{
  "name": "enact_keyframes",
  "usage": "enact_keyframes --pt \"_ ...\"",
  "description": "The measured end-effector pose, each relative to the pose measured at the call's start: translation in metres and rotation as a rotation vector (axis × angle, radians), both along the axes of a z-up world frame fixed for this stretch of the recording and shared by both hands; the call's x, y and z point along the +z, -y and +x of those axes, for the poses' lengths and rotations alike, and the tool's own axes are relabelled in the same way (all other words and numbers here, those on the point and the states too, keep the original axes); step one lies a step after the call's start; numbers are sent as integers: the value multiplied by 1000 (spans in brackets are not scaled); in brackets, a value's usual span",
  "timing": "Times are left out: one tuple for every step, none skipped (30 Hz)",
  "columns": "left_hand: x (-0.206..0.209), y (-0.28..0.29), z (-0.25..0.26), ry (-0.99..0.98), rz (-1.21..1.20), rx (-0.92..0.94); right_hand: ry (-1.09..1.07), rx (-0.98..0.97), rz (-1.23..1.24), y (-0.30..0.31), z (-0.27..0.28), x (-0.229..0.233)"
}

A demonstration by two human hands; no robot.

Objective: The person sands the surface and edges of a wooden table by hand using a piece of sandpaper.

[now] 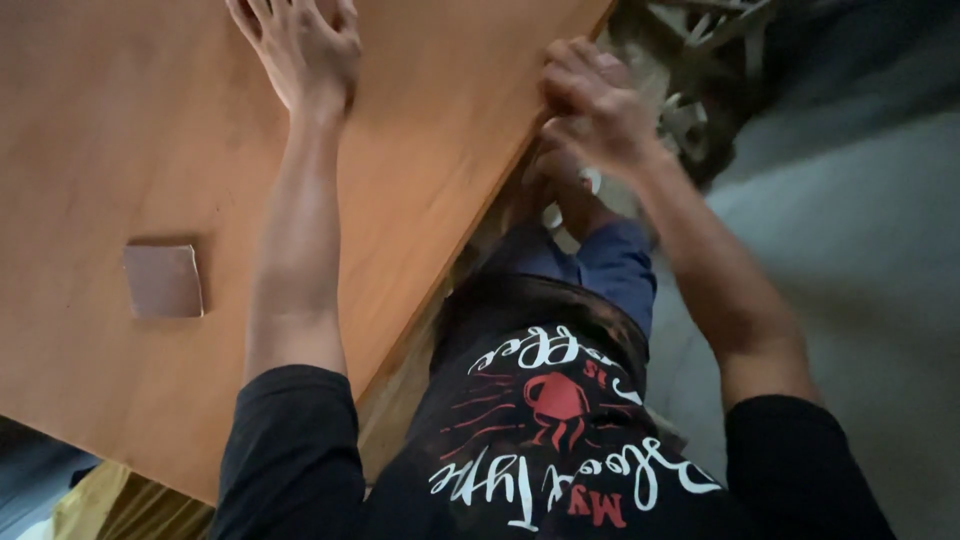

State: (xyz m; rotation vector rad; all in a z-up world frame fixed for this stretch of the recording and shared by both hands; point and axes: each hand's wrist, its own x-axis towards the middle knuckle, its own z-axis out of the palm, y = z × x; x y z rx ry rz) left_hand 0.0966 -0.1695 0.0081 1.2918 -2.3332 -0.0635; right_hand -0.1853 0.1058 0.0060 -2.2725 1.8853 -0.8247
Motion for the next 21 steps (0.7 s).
enact_keyframes --pt "5 -1 -3 -8 -7 4 -8 4 -7 0 19 15" --pt "9 -4 -3 12 -18 13 -106 -55 -15 -2 41 28" --pt "13 -7 -4 31 -29 21 -203 -115 -23 -4 62 41" --pt "14 -8 -4 27 -30 24 -208 -112 -24 -10 100 57" --pt "16 -9 -4 69 26 42 41 121 36 -15 138 71" --pt "17 -7 -6 102 77 61 282 357 93 -19 174 85" --pt "13 -7 -6 88 70 65 267 361 89 -20 179 66" --pt "12 -7 -5 111 103 60 122 464 133 -19 183 48" --pt "11 -6 -4 133 136 54 -25 562 176 -19 187 29" --pt "13 -7 -1 134 132 54 -26 562 171 1 153 31" --pt "15 -7 3 177 227 -3 62 465 74 22 119 32" --pt "18 -9 7 218 324 -55 149 372 -22 42 85 35" --pt "22 -2 17 218 321 -50 149 377 -26 51 54 26" --pt "25 5 26 255 352 -120 84 64 132 61 23 16" --pt "28 12 34 292 383 -190 17 -250 288 72 -8 7" --pt "29 13 40 291 378 -188 16 -248 283 67 10 -4" --pt "30 13 44 233 372 -80 -2 -180 259 62 28 -14" --pt "31 10 45 172 369 27 -23 -113 239 53 41 -25" --pt "33 11 41 169 368 29 -25 -111 237 38 87 -14" --pt "31 9 40 160 336 44 -39 47 168 24 135 2" --pt "28 9 40 151 304 59 -50 205 99 13 184 24"
